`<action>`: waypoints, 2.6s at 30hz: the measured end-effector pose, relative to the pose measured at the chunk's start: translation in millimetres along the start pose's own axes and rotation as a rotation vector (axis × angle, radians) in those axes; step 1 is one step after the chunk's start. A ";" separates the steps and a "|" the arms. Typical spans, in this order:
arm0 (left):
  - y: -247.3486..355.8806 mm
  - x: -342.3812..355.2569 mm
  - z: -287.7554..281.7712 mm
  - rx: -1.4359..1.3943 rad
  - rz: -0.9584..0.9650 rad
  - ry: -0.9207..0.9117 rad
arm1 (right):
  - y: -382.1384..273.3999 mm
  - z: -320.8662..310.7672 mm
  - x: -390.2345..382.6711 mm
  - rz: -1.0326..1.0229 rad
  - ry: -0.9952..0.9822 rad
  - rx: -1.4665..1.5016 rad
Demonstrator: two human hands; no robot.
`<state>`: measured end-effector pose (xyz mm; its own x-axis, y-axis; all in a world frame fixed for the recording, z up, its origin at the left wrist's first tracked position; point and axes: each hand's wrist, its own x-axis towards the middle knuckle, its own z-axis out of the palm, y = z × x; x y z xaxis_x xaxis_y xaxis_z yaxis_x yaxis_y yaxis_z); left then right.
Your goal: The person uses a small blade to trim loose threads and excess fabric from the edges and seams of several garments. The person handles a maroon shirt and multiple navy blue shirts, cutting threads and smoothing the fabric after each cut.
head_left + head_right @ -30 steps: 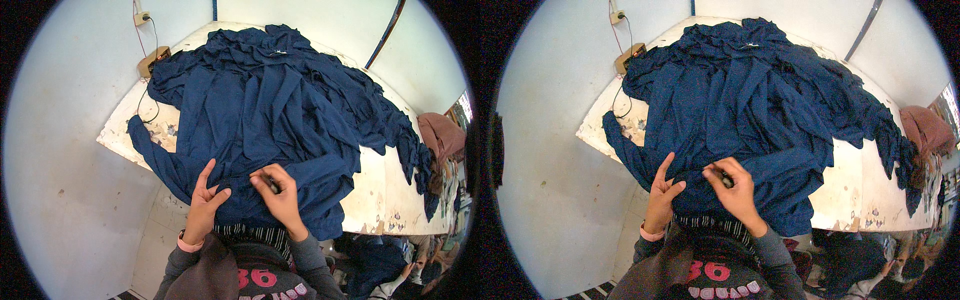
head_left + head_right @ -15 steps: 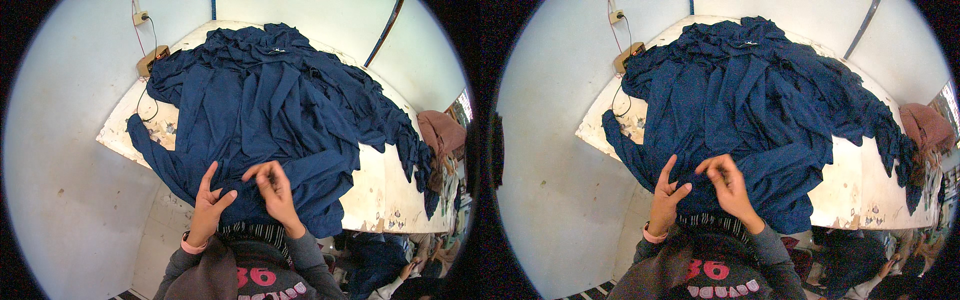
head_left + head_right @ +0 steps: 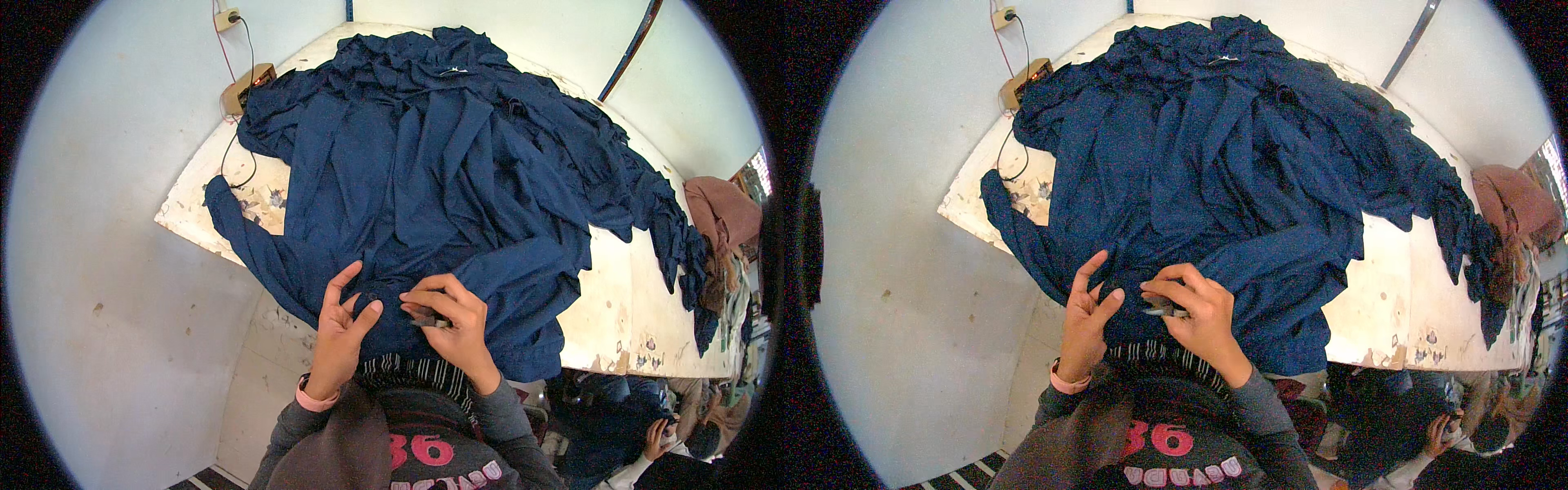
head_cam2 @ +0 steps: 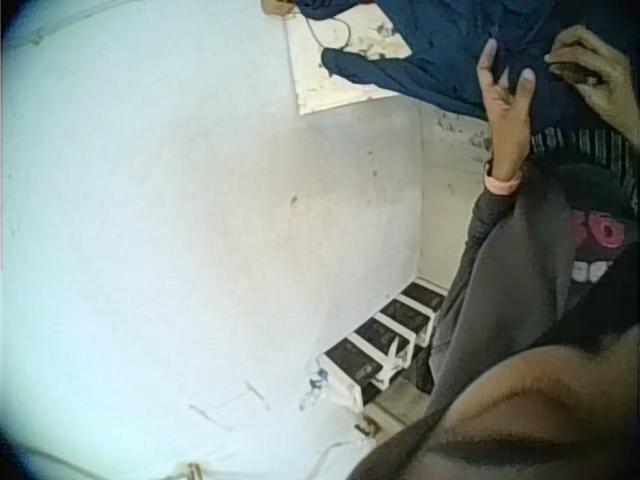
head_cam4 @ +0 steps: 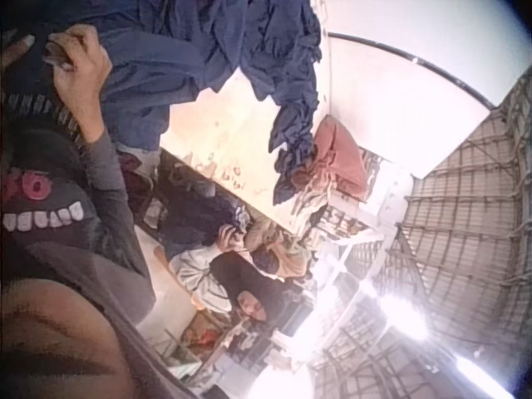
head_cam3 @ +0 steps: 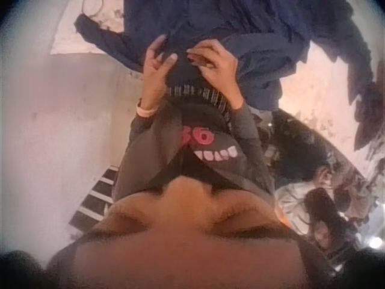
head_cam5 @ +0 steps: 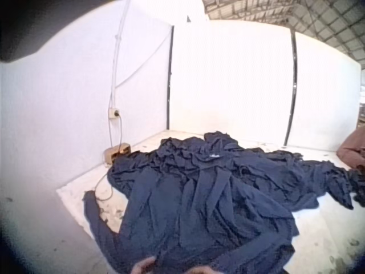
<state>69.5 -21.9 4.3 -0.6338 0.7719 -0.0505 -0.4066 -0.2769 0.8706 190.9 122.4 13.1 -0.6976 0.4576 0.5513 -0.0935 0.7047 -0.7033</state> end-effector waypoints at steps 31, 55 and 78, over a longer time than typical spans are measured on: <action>-14.4 -30.6 15.0 0.970 0.781 -0.292 | 13.9 -30.0 -54.5 0.688 -0.049 0.581; -14.1 22.4 20.7 0.108 -0.029 -0.468 | 24.2 -34.8 -32.6 0.643 0.130 0.607; 9.2 -1.1 21.3 1.023 0.573 -0.048 | 23.8 -19.7 -30.0 0.783 0.291 0.919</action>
<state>80.6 -13.1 22.8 -0.5183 0.7107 0.4757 0.6622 -0.0186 0.7491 223.6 136.2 -11.3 -0.6173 0.7698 -0.1620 -0.2678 -0.3993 -0.8768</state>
